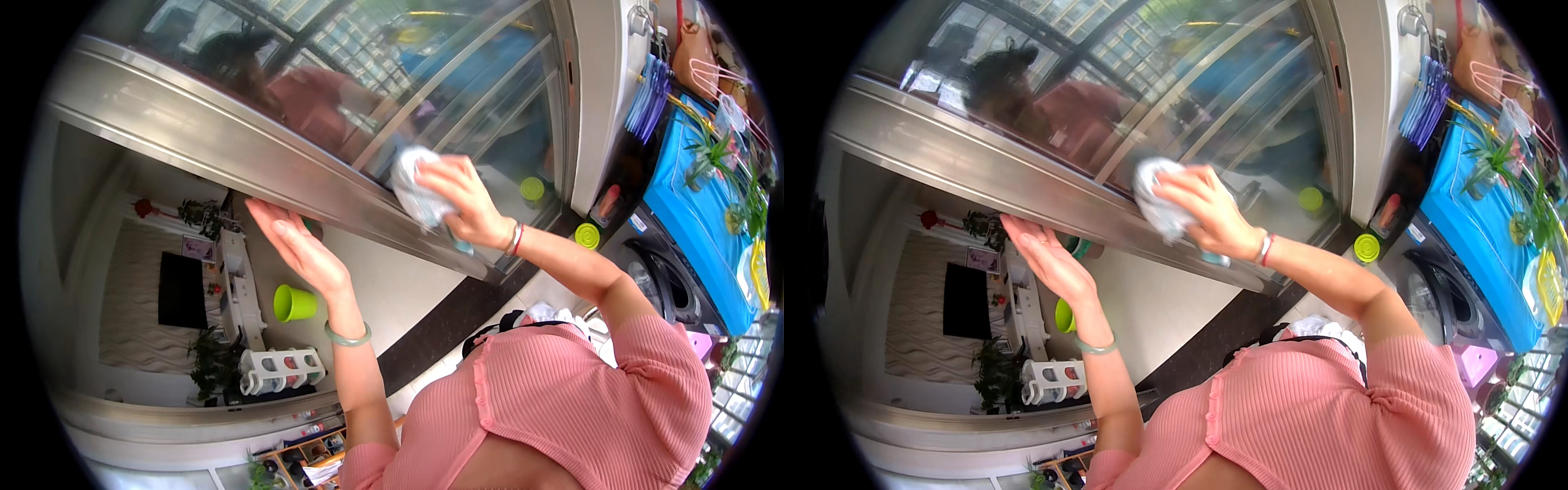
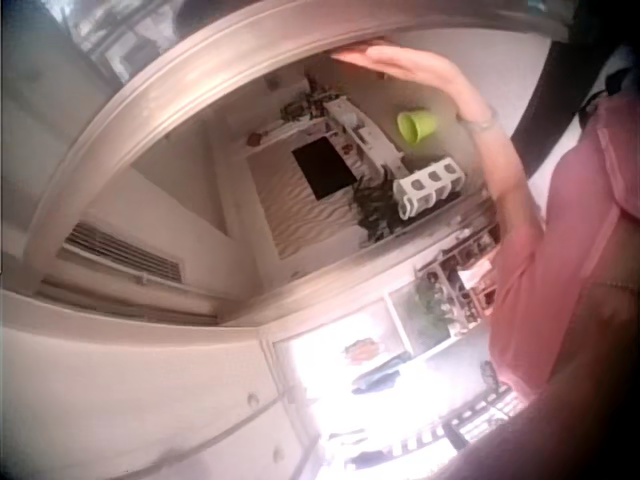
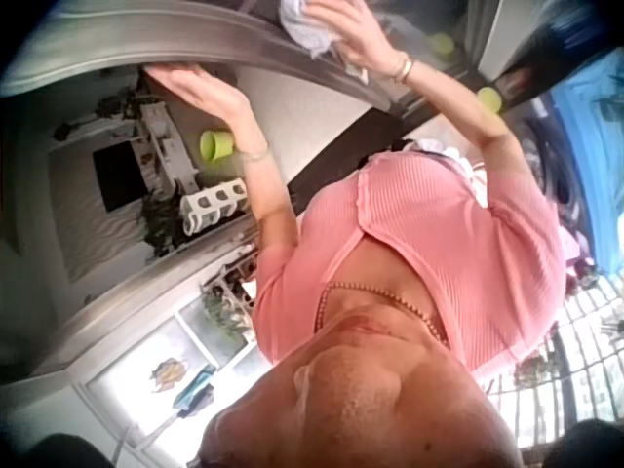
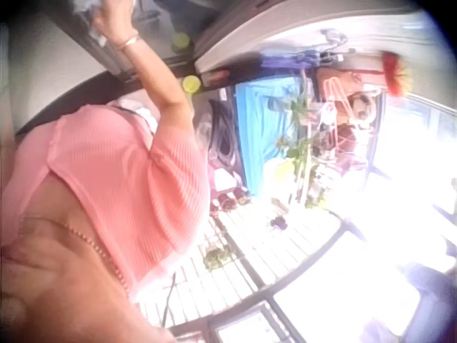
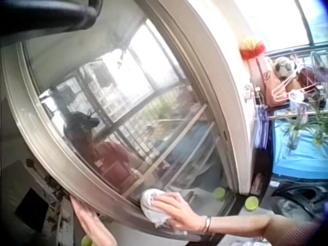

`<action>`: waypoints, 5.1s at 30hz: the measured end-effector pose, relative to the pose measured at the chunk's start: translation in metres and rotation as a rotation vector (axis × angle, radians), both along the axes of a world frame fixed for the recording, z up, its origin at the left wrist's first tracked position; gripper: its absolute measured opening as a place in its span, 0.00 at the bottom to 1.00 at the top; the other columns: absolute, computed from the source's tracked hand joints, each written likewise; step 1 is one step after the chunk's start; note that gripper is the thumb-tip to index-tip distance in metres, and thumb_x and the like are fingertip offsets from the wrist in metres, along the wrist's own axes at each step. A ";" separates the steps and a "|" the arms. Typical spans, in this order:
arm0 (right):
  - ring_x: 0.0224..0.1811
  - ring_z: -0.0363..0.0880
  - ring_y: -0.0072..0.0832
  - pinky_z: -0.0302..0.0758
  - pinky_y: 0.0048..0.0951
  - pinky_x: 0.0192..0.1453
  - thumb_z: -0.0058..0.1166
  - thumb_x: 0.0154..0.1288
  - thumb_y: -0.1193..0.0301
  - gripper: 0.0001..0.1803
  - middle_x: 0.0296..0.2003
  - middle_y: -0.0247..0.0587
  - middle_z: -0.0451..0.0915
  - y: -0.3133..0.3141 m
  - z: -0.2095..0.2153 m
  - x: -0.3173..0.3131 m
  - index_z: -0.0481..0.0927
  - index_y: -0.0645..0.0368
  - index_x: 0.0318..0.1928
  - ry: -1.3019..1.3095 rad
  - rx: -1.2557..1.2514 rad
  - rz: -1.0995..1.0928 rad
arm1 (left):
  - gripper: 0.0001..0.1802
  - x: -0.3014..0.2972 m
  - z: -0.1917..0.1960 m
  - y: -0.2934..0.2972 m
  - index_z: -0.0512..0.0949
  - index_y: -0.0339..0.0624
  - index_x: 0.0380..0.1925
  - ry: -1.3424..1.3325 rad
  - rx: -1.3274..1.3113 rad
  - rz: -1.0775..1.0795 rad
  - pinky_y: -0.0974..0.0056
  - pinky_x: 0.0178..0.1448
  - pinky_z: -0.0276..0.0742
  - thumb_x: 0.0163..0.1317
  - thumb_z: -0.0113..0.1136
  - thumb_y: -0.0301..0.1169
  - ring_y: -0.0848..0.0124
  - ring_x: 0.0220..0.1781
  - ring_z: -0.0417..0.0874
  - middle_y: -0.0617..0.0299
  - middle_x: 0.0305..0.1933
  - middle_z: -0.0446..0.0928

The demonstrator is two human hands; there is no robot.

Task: The person wipes a large glass sliding door and window frame with a cloth. They use a green and white striped cloth initially, then switch to a pink and white striped cloth to continue wiping the glass and frame surfaces.

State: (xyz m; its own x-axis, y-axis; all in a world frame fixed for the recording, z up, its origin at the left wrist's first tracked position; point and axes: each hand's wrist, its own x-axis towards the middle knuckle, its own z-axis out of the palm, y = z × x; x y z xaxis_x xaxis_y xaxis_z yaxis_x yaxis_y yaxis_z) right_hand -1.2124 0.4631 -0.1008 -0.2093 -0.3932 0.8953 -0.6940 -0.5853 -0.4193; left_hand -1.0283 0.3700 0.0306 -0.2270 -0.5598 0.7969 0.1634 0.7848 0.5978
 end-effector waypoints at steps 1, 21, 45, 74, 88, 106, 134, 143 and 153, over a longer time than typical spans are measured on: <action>0.63 0.68 0.50 0.66 0.49 0.66 0.52 0.34 0.86 0.48 0.67 0.48 0.70 -0.004 0.033 0.000 0.72 0.56 0.67 0.001 -0.138 -0.030 | 0.40 0.003 -0.006 -0.001 0.39 0.35 0.77 -0.029 0.006 -0.034 0.50 0.83 0.45 0.79 0.36 0.50 0.55 0.83 0.46 0.47 0.83 0.38; 0.60 0.68 0.57 0.69 0.50 0.65 0.59 0.36 0.85 0.45 0.60 0.51 0.71 -0.003 -0.084 0.156 0.73 0.55 0.63 -0.024 0.379 -0.573 | 0.38 0.067 -0.033 -0.062 0.50 0.36 0.76 0.061 0.177 -0.651 0.50 0.82 0.44 0.78 0.32 0.54 0.56 0.82 0.48 0.51 0.81 0.48; 0.72 0.62 0.30 0.55 0.30 0.76 0.66 0.63 0.71 0.44 0.69 0.44 0.66 -0.203 0.061 0.183 0.58 0.63 0.75 -0.888 0.433 0.156 | 0.18 0.075 -0.126 -0.259 0.77 0.36 0.57 -0.120 1.100 -0.873 0.70 0.52 0.79 0.76 0.53 0.36 0.76 0.48 0.82 0.62 0.49 0.82; 0.57 0.77 0.44 0.71 0.38 0.60 0.60 0.54 0.85 0.17 0.54 0.50 0.81 -0.272 0.181 0.190 0.85 0.60 0.46 0.562 0.438 -2.213 | 0.45 -0.112 -0.050 -0.247 0.51 0.38 0.70 -0.194 1.010 -1.700 0.51 0.71 0.64 0.64 0.68 0.40 0.57 0.67 0.67 0.47 0.68 0.59; 0.79 0.50 0.53 0.53 0.46 0.78 0.68 0.55 0.78 0.47 0.77 0.57 0.51 -0.236 0.185 0.189 0.60 0.58 0.74 0.576 0.283 -2.483 | 0.32 -0.151 -0.053 -0.169 0.76 0.55 0.63 0.450 0.006 -1.710 0.37 0.78 0.43 0.59 0.70 0.48 0.40 0.81 0.49 0.44 0.79 0.54; 0.73 0.65 0.38 0.71 0.35 0.70 0.49 0.61 0.92 0.38 0.76 0.49 0.55 -0.262 0.177 0.166 0.62 0.62 0.73 0.181 -0.491 -2.518 | 0.30 -0.243 0.164 -0.121 0.75 0.86 0.61 0.876 -0.195 -1.513 0.30 0.71 0.57 0.56 0.67 0.48 0.45 0.73 0.64 0.68 0.75 0.65; 0.78 0.52 0.50 0.52 0.53 0.76 0.55 0.69 0.66 0.30 0.74 0.48 0.59 -0.283 0.234 0.095 0.69 0.53 0.71 0.457 0.877 -3.143 | 0.33 -0.285 0.065 -0.140 0.70 0.78 0.67 1.059 -0.613 -1.685 0.31 0.74 0.59 0.59 0.63 0.47 0.52 0.74 0.64 0.70 0.77 0.62; 0.77 0.56 0.46 0.59 0.48 0.75 0.63 0.60 0.72 0.40 0.76 0.45 0.56 -0.251 0.401 0.015 0.64 0.47 0.73 0.861 1.041 -2.758 | 0.24 -0.370 0.362 -0.106 0.81 0.60 0.55 1.288 -0.104 -1.317 0.45 0.61 0.72 0.55 0.69 0.42 0.51 0.59 0.76 0.59 0.61 0.75; 0.71 0.66 0.41 0.67 0.48 0.68 0.57 0.61 0.69 0.33 0.71 0.44 0.66 -0.225 0.376 -0.026 0.69 0.47 0.68 0.519 1.440 -2.635 | 0.35 -0.406 0.164 -0.111 0.79 0.65 0.59 0.838 -0.434 -1.627 0.39 0.57 0.69 0.46 0.75 0.44 0.44 0.68 0.69 0.57 0.68 0.69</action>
State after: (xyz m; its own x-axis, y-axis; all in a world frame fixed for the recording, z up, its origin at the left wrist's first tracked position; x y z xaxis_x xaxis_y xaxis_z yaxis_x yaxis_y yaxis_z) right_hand -1.2388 0.2384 0.2750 -0.6959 0.0493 0.7165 0.5750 0.6360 0.5147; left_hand -1.4339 0.2587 0.1950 0.2133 0.0171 0.9768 0.9121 -0.3619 -0.1928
